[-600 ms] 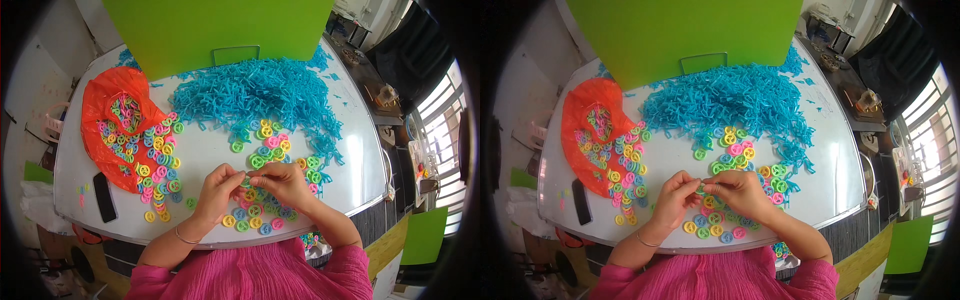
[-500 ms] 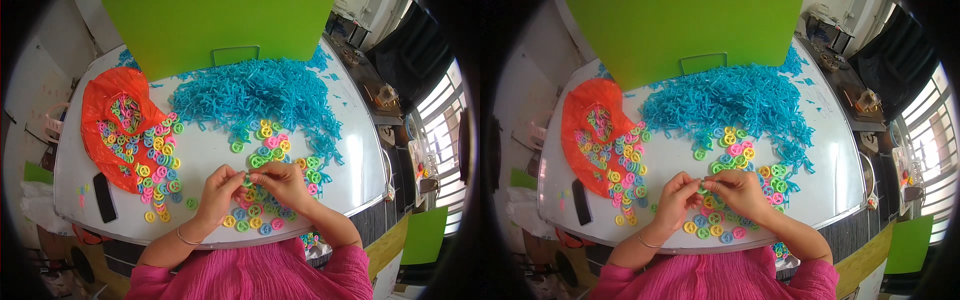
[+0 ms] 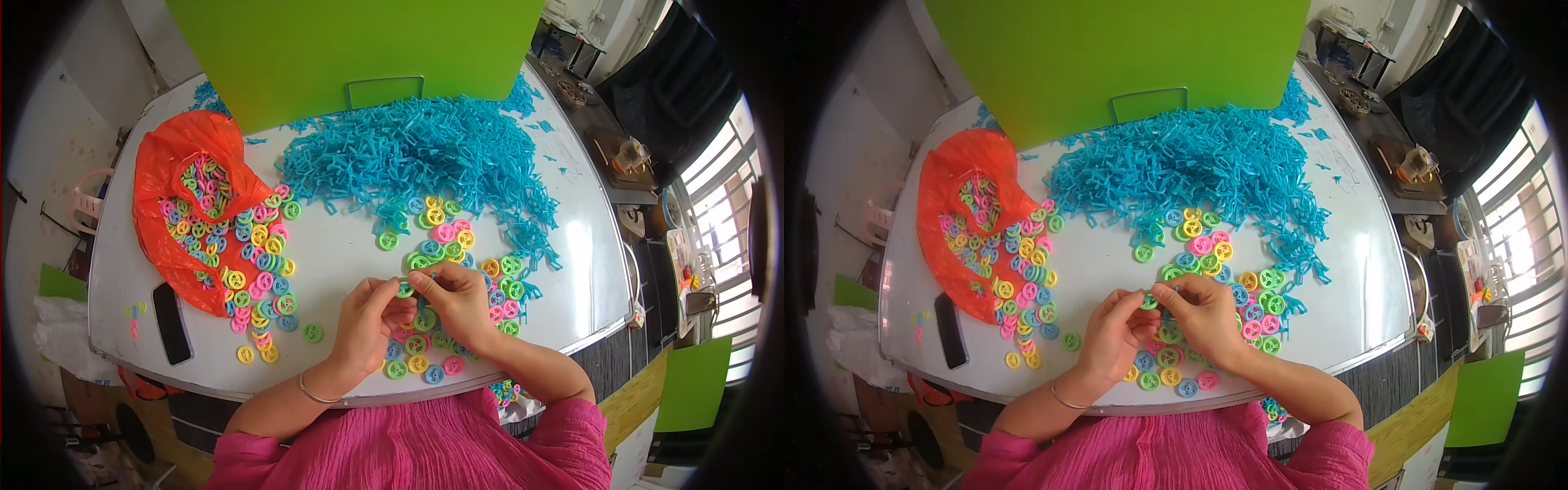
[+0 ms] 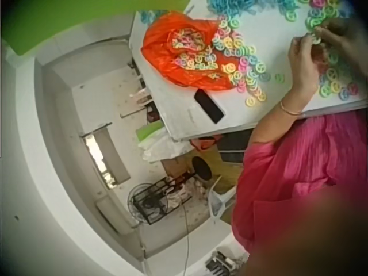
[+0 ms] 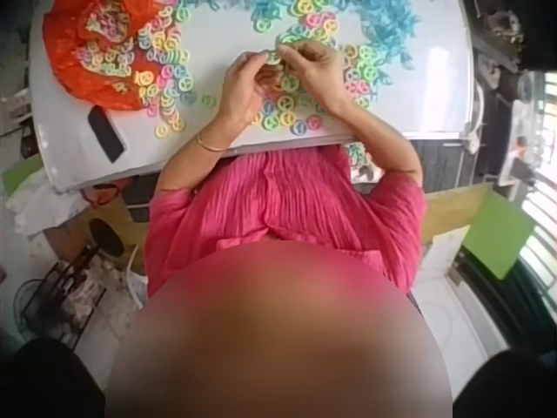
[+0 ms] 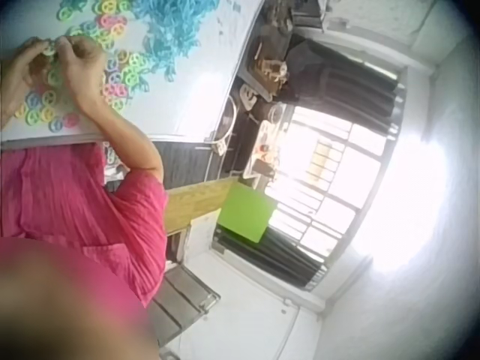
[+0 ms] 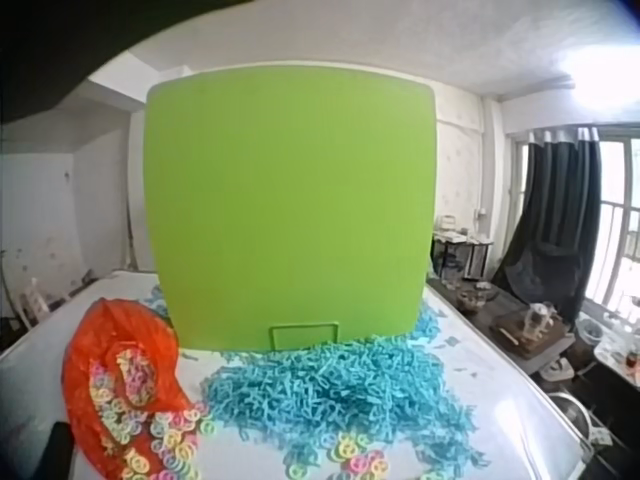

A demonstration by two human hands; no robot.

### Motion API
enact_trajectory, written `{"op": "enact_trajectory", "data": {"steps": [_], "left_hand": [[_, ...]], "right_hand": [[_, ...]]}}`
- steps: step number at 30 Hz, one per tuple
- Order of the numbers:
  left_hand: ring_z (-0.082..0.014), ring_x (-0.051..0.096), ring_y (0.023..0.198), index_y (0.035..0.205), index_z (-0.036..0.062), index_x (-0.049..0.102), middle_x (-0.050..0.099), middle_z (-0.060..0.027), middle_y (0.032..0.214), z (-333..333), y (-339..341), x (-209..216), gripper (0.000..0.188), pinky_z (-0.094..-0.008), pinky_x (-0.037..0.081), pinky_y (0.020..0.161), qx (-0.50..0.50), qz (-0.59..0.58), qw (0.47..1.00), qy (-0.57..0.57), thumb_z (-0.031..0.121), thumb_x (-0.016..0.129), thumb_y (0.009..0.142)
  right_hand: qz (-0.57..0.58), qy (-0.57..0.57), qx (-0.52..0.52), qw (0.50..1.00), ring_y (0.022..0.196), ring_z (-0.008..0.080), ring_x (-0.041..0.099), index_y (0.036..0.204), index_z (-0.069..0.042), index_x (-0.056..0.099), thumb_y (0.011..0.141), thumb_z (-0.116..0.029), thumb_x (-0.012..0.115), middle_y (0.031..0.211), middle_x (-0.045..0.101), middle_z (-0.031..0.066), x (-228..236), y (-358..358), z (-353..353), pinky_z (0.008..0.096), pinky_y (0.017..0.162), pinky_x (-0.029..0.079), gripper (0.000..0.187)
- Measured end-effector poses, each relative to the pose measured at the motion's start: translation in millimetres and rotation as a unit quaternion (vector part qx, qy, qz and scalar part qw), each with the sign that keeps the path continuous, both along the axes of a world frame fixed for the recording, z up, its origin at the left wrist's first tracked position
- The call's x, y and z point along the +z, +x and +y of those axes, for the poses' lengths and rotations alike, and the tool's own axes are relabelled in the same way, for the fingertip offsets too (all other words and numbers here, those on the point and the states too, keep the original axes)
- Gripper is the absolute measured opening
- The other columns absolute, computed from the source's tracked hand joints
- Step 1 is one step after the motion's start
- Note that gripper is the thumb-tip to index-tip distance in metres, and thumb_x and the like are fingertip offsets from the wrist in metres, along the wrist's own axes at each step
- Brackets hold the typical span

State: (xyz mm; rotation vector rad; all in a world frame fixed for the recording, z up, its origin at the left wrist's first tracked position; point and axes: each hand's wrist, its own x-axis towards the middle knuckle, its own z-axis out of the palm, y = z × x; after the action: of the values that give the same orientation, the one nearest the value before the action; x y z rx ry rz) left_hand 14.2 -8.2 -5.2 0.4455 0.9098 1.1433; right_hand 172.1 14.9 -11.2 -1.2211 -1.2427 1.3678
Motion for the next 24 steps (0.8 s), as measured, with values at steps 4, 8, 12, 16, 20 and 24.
{"op": "enact_trajectory", "data": {"steps": [4,8,12,16,20,24], "left_hand": [[-0.0163,0.068,0.076,0.093,0.0025,0.053,0.067,-0.0105,0.085,5.5,-3.2,-0.9,0.013,-0.0271,0.057,0.068,-0.006,0.061,0.997,0.040,0.014,0.057,0.097],[-0.0165,0.068,0.076,0.093,0.0018,0.052,0.067,-0.0100,0.084,12.8,-11.3,-0.3,0.012,-0.0266,0.057,0.065,-0.028,0.189,0.971,0.144,0.012,0.056,0.097],[-0.0149,0.068,0.074,0.092,0.0003,0.051,0.067,-0.0096,0.083,12.5,-10.4,-1.2,0.014,-0.0248,0.056,0.062,-0.025,0.261,0.946,0.188,0.012,0.057,0.097],[-0.0100,0.065,0.067,0.088,-0.0009,0.052,0.066,-0.0072,0.074,8.0,-5.4,-1.2,0.015,-0.0225,0.051,0.056,-0.002,0.330,0.918,0.220,0.010,0.059,0.096],[-0.0035,0.058,0.058,0.084,-0.0008,0.053,0.063,-0.0043,0.061,6.5,-0.3,-7.1,0.017,-0.0217,0.042,0.049,0.031,0.402,0.874,0.272,0.010,0.062,0.094],[-0.0028,0.055,0.058,0.084,-0.0011,0.052,0.063,-0.0040,0.063,6.1,4.8,-7.1,0.016,-0.0216,0.041,0.049,0.055,0.400,0.867,0.291,0.008,0.062,0.094]], "right_hand": [[-0.064,0.047,0.051,0.995,0.082,0.0083,0.063,0.106,-0.001,0.068,0.090,-0.009,0.068,0.090,0.070,0.0045,20.3,2.5,5.2,0.0242,0.072,0.051,0.019],[-0.326,0.528,0.077,0.780,0.087,0.0202,0.069,0.112,-0.002,0.066,0.081,-0.003,0.071,0.103,0.069,0.0114,25.5,14.4,21.2,0.0302,0.075,0.055,0.032],[-0.341,0.552,0.124,0.751,0.085,0.0256,0.069,0.109,-0.001,0.065,0.075,-0.003,0.073,0.107,0.068,0.0130,14.8,19.6,16.8,0.0318,0.071,0.057,0.035],[-0.364,0.519,0.132,0.762,0.080,0.0235,0.070,0.106,0.000,0.065,0.077,-0.006,0.073,0.105,0.068,0.0127,16.0,21.6,10.2,0.0324,0.065,0.057,0.031],[-0.395,0.522,0.118,0.747,0.073,0.0207,0.069,0.104,0.000,0.063,0.078,-0.007,0.072,0.100,0.069,0.0104,17.0,19.6,6.1,0.0300,0.058,0.055,0.029],[-0.425,0.458,0.092,0.775,0.066,0.0185,0.067,0.101,-0.001,0.060,0.078,-0.008,0.072,0.091,0.067,0.0069,9.2,10.7,-4.8,0.0289,0.053,0.053,0.026]]}}
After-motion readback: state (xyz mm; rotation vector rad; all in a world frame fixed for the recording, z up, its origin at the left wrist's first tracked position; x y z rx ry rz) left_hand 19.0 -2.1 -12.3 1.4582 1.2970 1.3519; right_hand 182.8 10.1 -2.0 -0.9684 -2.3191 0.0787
